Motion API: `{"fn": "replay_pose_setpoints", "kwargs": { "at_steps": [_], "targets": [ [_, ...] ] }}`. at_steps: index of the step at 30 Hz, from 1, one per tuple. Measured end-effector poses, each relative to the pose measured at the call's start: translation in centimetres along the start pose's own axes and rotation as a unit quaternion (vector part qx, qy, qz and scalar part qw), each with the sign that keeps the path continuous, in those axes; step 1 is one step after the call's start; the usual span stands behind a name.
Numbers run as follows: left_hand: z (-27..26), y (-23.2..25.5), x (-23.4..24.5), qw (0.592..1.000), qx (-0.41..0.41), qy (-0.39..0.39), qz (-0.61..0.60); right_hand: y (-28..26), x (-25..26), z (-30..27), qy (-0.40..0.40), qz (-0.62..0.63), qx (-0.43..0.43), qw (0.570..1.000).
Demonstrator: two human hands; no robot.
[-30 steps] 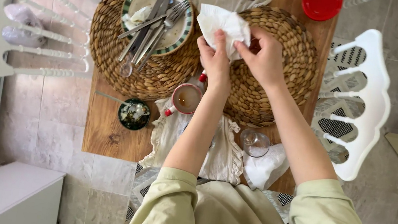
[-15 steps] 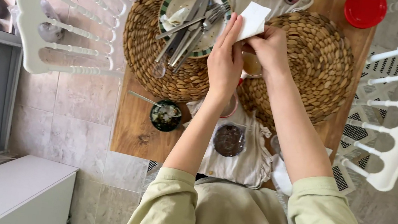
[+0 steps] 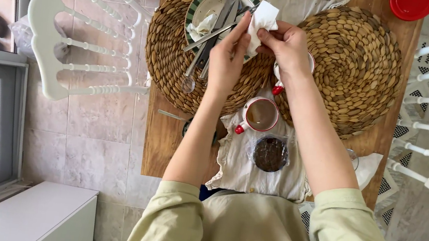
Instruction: The person clears a dining table by stacking plates, gathering cutlery, and collecting mugs and a small container. They place the items into a glass tray and move the tray aside. The table surface remains visible with woven placemats and a cloth runner.
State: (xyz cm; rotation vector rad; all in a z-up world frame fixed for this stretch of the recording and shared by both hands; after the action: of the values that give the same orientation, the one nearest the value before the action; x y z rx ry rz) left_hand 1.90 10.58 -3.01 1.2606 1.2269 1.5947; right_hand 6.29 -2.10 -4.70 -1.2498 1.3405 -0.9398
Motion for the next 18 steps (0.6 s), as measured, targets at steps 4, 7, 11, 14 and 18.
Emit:
{"fn": "replay_pose_setpoints", "kwargs": {
  "at_steps": [4,7,11,14,18],
  "targets": [
    [0.6,0.3,1.2,0.999,0.029,-0.016,-0.017,0.0,-0.6,0.2,-0.012,0.007,0.0,1.0],
    [0.9,0.1,1.8,0.997,0.075,0.011,-0.005,0.3,-0.7,0.2,-0.008,-0.011,0.012,1.0],
    [1.5,-1.1,2.3,0.989,0.117,0.047,0.074,-1.4,-1.3,-0.3,-0.059,-0.273,0.279,0.919],
    [1.7,-3.0,1.5,0.989,0.059,0.04,0.13,0.4,-1.3,0.1,-0.092,-0.431,0.386,0.811],
    [0.9,-1.4,0.8,0.985,-0.034,0.003,0.171,-0.9,-2.1,-0.4,-0.122,-0.486,0.351,0.791]
  ]
}}
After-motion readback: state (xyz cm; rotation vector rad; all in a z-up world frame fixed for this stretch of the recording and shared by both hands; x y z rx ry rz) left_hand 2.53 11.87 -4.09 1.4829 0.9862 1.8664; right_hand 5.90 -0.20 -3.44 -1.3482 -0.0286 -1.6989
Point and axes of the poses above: each hand's wrist, its own z-axis towards the middle knuckle, its own x-axis out of the back of the hand, y = z × x, the point moved 3 cm from there along z, towards the middle knuckle, and after that the axes turned 8 degrees about x, right-handed, at the moved point
